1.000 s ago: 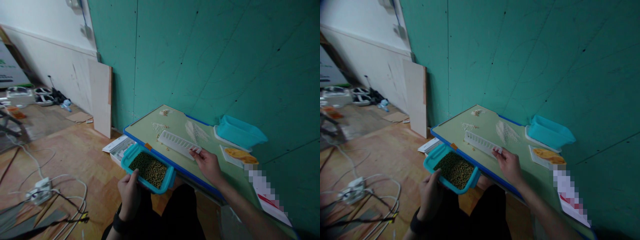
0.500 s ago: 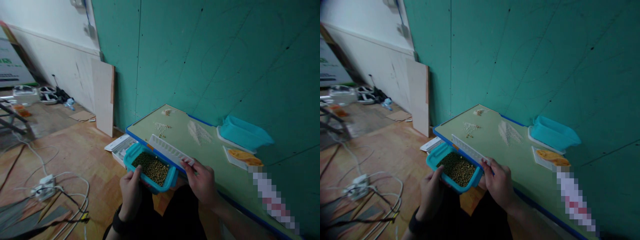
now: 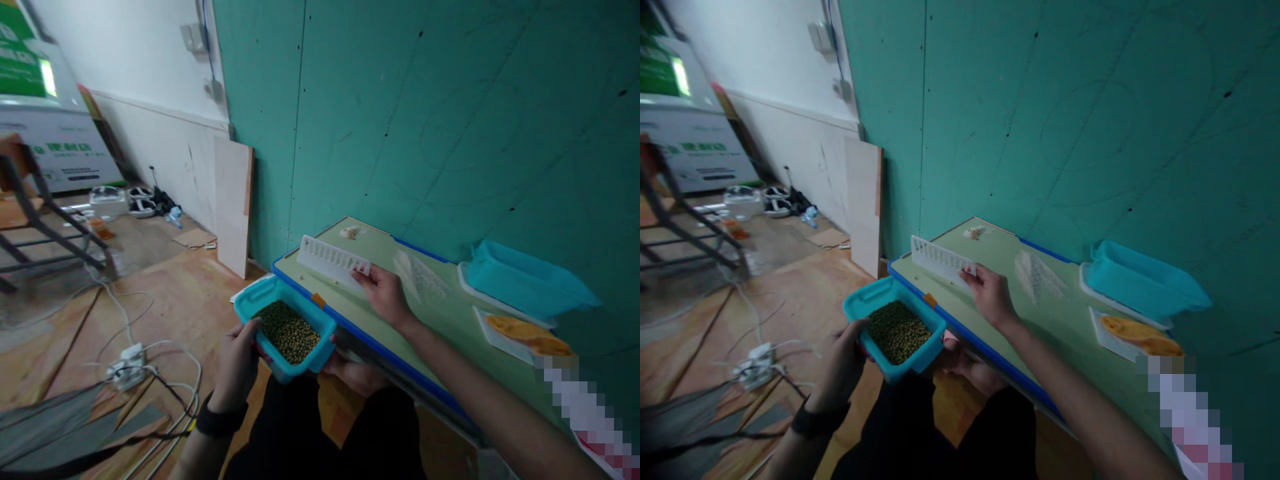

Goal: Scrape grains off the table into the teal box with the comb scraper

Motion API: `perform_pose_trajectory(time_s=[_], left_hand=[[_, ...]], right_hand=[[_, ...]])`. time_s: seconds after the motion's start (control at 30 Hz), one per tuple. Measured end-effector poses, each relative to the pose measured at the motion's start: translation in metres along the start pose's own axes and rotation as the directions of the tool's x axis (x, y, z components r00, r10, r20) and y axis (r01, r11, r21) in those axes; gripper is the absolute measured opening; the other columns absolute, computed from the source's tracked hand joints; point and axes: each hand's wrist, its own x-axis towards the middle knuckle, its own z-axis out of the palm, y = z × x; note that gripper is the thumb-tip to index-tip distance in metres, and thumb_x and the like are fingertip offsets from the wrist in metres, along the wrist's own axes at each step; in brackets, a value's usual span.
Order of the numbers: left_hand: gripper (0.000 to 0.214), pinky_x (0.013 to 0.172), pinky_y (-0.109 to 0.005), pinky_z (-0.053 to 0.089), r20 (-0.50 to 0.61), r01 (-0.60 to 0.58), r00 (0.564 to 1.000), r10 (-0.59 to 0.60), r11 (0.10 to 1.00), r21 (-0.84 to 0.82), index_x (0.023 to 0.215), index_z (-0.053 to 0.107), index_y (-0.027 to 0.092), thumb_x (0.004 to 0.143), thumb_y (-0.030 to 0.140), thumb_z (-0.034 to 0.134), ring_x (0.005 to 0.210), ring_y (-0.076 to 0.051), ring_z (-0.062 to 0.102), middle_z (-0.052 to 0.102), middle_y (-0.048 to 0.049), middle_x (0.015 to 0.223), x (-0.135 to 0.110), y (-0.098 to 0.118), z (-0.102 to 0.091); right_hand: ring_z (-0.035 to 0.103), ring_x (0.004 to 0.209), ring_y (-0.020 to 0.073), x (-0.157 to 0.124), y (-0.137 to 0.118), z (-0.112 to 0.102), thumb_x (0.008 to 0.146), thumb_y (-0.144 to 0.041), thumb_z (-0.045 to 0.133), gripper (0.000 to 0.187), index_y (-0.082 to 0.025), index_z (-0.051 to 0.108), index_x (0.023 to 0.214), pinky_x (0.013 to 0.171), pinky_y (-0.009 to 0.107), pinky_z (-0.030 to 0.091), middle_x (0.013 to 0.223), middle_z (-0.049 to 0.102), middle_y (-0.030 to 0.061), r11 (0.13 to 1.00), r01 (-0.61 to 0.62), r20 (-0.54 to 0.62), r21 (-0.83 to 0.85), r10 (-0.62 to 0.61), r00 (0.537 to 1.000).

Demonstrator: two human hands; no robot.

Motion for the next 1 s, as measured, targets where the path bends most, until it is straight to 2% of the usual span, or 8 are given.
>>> perform_pose_trajectory(time_s=[0.1, 0.23, 0.37, 0.47, 0.57, 0.7, 0.83, 1.0], left_hand=[[0.040, 0.036, -0.025, 0.038, 0.012, -0.003, 1.000, 0.003, 1.000, 0.002, 0.042, 0.054, 0.020, 0.072, 0.040, 0.070, 0.030, -0.014, 0.048, 0.051, 0.0010, 0.033, 0.006, 0.006, -0.002], [0.039, 0.036, -0.025, 0.038, 0.038, 0.012, 0.999, -0.011, 0.999, -0.034, 0.043, 0.054, 0.020, 0.072, 0.041, 0.070, 0.031, -0.014, 0.047, 0.052, 0.0008, 0.034, 0.000, 0.009, 0.001], [0.038, 0.038, -0.025, 0.039, 0.041, 0.036, 0.999, -0.034, 0.998, -0.050, 0.042, 0.054, 0.020, 0.071, 0.039, 0.069, 0.031, -0.013, 0.048, 0.051, 0.0013, 0.033, -0.007, 0.005, 0.006], [0.039, 0.037, -0.026, 0.038, 0.054, 0.039, 0.998, -0.036, 0.998, -0.045, 0.041, 0.053, 0.020, 0.071, 0.040, 0.069, 0.031, -0.014, 0.048, 0.051, 0.0011, 0.033, -0.009, 0.003, 0.010], [0.039, 0.036, -0.026, 0.038, 0.051, 0.042, 0.998, -0.040, 0.998, -0.043, 0.042, 0.053, 0.020, 0.071, 0.041, 0.070, 0.031, -0.014, 0.049, 0.051, 0.0013, 0.033, -0.010, 0.003, 0.011], [0.040, 0.036, -0.025, 0.037, 0.042, 0.040, 0.998, -0.039, 0.999, -0.032, 0.042, 0.054, 0.020, 0.070, 0.043, 0.070, 0.030, -0.014, 0.049, 0.052, 0.0004, 0.033, -0.011, 0.003, 0.010], [0.040, 0.036, -0.025, 0.037, 0.044, 0.045, 0.998, -0.043, 0.999, -0.028, 0.040, 0.052, 0.020, 0.068, 0.044, 0.070, 0.030, -0.015, 0.048, 0.052, -0.0011, 0.032, -0.014, 0.002, 0.012], [0.041, 0.036, -0.025, 0.037, 0.020, 0.110, 0.994, -0.110, 0.994, -0.017, 0.040, 0.053, 0.020, 0.065, 0.046, 0.072, 0.031, -0.013, 0.046, 0.052, -0.0004, 0.033, -0.027, 0.000, 0.020]], right_hand=[[0.070, 0.088, 0.0244, -0.001, -0.006, 0.011, 0.088, -0.046, 0.058, 0.031, -0.019, 0.073, 0.092, 0.080, 0.032, 0.053, 0.090, 0.075, 0.0063, 1.000, 0.017, 0.043, -0.023, -0.016, 0.999], [0.070, 0.083, 0.0233, -0.018, -0.011, 0.002, 0.088, -0.046, 0.059, 0.031, -0.018, 0.073, 0.091, 0.076, 0.031, 0.053, 0.086, 0.075, 0.0054, 0.999, -0.042, 0.068, -0.003, 0.042, 0.997], [0.070, 0.082, 0.0238, -0.023, -0.006, -0.010, 0.085, -0.048, 0.062, 0.033, -0.017, 0.072, 0.091, 0.075, 0.031, 0.054, 0.088, 0.075, 0.0064, 0.993, -0.103, -0.025, 0.055, 0.104, 0.994], [0.070, 0.085, 0.0252, -0.014, 0.002, -0.008, 0.085, -0.049, 0.062, 0.034, -0.017, 0.072, 0.090, 0.077, 0.032, 0.054, 0.090, 0.075, 0.0077, 0.994, -0.094, -0.074, 0.062, 0.098, 0.992], [0.070, 0.087, 0.0258, -0.011, 0.000, 0.002, 0.085, -0.048, 0.061, 0.031, -0.019, 0.072, 0.089, 0.080, 0.034, 0.054, 0.090, 0.075, 0.0076, 0.996, -0.073, -0.030, 0.059, 0.075, 0.997], [0.069, 0.085, 0.0246, -0.025, -0.018, 0.007, 0.087, -0.045, 0.060, 0.028, -0.019, 0.072, 0.086, 0.078, 0.033, 0.054, 0.087, 0.075, 0.0066, 0.995, -0.088, 0.041, 0.049, 0.086, 0.995], [0.069, 0.082, 0.0234, -0.029, -0.017, -0.012, 0.086, -0.047, 0.062, 0.032, -0.018, 0.072, 0.090, 0.074, 0.031, 0.053, 0.087, 0.074, 0.0065, 0.991, -0.119, -0.012, 0.069, 0.120, 0.993], [0.068, 0.073, 0.0223, -0.010, 0.025, -0.047, 0.074, -0.060, 0.068, 0.046, -0.015, 0.072, 0.085, 0.065, 0.031, 0.054, 0.079, 0.073, 0.0062, 0.982, -0.180, -0.141, 0.061, 0.187, 0.972]])
